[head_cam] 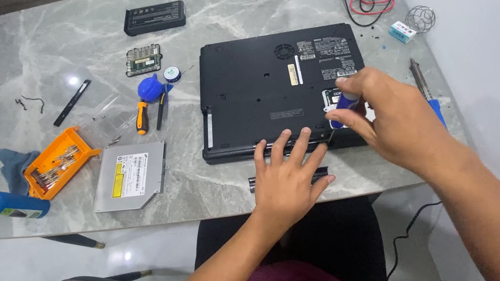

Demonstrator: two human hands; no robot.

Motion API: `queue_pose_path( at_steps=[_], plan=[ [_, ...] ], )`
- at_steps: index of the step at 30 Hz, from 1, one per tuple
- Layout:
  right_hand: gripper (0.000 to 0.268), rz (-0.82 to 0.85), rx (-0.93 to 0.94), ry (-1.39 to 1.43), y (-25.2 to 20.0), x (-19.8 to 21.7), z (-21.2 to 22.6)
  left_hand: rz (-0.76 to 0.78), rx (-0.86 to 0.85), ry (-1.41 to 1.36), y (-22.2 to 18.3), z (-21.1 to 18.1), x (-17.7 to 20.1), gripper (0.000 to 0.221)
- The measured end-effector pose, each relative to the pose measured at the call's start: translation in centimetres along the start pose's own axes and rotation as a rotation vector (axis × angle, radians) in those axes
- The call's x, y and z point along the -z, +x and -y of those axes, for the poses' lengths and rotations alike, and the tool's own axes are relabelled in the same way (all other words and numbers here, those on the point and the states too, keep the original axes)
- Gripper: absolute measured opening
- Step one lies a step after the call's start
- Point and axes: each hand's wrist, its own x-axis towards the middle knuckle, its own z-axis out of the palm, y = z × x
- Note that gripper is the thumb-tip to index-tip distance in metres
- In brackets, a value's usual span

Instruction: Removing the battery, unscrewing the back panel, and extracting RAM modules from a laptop.

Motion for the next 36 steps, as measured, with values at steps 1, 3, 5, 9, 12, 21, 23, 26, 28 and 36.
queue_pose_path(
  at_steps=[1, 3, 5, 9, 12, 21, 23, 26, 28, 36],
  plan=[
    [0.042, 0.000, 0.000, -0.001, -0.2, -0.1, 0.1, -0.001, 0.000, -0.001, 0.0, 0.0, 0.0, 0.046],
    [0.037, -0.175, 0.054, 0.078, -0.5, -0.4, 0.5, -0.008, 0.006, 0.009, 0.0, 0.0, 0.0, 0.045],
    [0.031, -0.179, 0.038, 0.120, -0.7, 0.0, 0.7, -0.007, 0.007, 0.004, -0.1, 0.0, -0.2, 0.046],
    [0.028, -0.194, -0.029, 0.037, -1.5, 0.0, -0.6, -0.013, 0.003, -0.007, -0.1, 0.0, -0.2, 0.046],
    [0.035, -0.274, 0.026, 0.097, -1.6, -0.6, -1.0, -0.011, 0.000, -0.004, -0.1, 0.1, -0.1, 0.044],
    [0.043, -0.250, -0.116, 0.072, -2.2, -0.1, -0.2, 0.034, 0.036, -0.103, -0.1, 0.0, 0.8, 0.044],
    [0.041, -0.275, -0.120, 0.159, -2.1, 0.3, 0.4, 0.050, 0.047, -0.129, -0.2, 0.1, 0.8, 0.046],
    [0.039, -0.325, -0.126, 0.268, -2.3, 0.9, 1.0, 0.068, 0.085, -0.202, -0.3, 0.2, 0.8, 0.048],
    [0.039, -0.352, -0.127, 0.291, -2.5, 0.9, 0.9, 0.070, 0.111, -0.249, -0.4, 0.3, 0.8, 0.048],
    [0.032, -0.603, -0.407, 0.617, -3.5, 0.1, 1.6, -0.169, 0.266, -0.583, -0.8, 1.0, 0.5, 0.031]
  ],
)
